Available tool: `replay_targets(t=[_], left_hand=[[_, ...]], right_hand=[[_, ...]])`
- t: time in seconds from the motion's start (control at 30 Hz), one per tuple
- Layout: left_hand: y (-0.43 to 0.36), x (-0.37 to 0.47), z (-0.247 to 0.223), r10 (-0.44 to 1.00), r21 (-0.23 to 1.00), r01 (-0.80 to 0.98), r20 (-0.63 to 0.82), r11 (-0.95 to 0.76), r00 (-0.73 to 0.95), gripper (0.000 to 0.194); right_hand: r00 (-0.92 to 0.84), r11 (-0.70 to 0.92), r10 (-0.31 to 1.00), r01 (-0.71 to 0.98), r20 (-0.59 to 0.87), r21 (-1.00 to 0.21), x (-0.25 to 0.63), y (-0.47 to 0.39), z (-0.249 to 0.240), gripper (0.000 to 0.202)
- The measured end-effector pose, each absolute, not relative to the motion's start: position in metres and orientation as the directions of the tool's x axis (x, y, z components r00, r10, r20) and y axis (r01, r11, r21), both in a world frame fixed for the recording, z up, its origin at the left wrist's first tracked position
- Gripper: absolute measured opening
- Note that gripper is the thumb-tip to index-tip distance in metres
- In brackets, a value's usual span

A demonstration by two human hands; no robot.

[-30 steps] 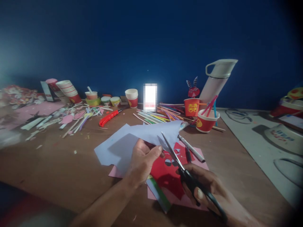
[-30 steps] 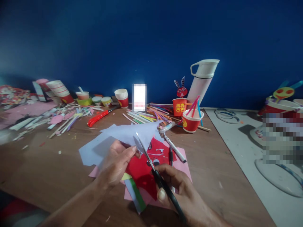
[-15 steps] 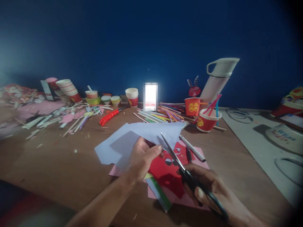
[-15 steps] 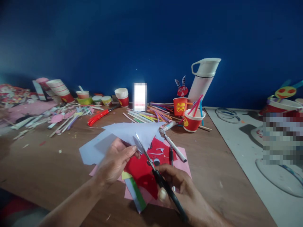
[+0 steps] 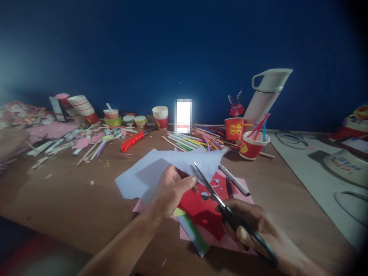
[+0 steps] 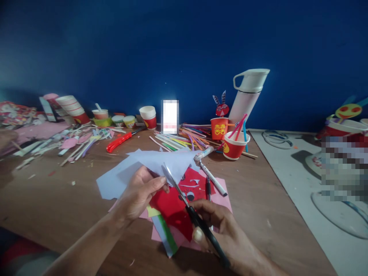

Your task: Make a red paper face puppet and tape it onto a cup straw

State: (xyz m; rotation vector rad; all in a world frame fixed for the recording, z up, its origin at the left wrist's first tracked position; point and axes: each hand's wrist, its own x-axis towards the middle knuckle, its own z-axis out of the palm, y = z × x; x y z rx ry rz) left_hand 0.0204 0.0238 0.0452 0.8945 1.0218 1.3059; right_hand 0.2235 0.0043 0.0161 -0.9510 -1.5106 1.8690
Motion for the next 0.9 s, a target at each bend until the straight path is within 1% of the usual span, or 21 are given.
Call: replay_targets(t=[0.23,0.47,0.63,0.73,0.9], left_hand=[[0.027,0.015,0.04,0.995,0.952,-0.292,-0.074,0.089,0.062,0.023],[0.027,0.017,0.042,0.995,0.948,-0.308,-0.057,0.08,0.082,0.024],[0.021,0.026,0.046,0.999,0.932,-0.361,-0.03,0.036,0.02,0.036],[0.019,0.031,0.044,1.0,0.913,-0.408,-0.015,0.008,-0.013,0.037],[0.018,0.037,0.039,0.999,0.913,-0.408,0.011,-0.025,-0.036,0.04]], right_hand=[[-0.567,-0.274,0.784,0.048,-0.252,-0.961,0.224,0.004,0.017,0.056],[-0.565,-0.174,0.798,0.116,-0.209,-0.978,0.226,0.006,0.017,0.053],[-0.513,-0.127,0.838,0.152,-0.188,-0.98,0.224,0.007,0.019,0.045],[-0.475,-0.091,0.865,0.164,-0.16,-0.982,0.221,0.006,0.017,0.042],[-0.412,-0.041,0.9,0.25,-0.145,-0.967,0.216,0.004,0.014,0.037]])
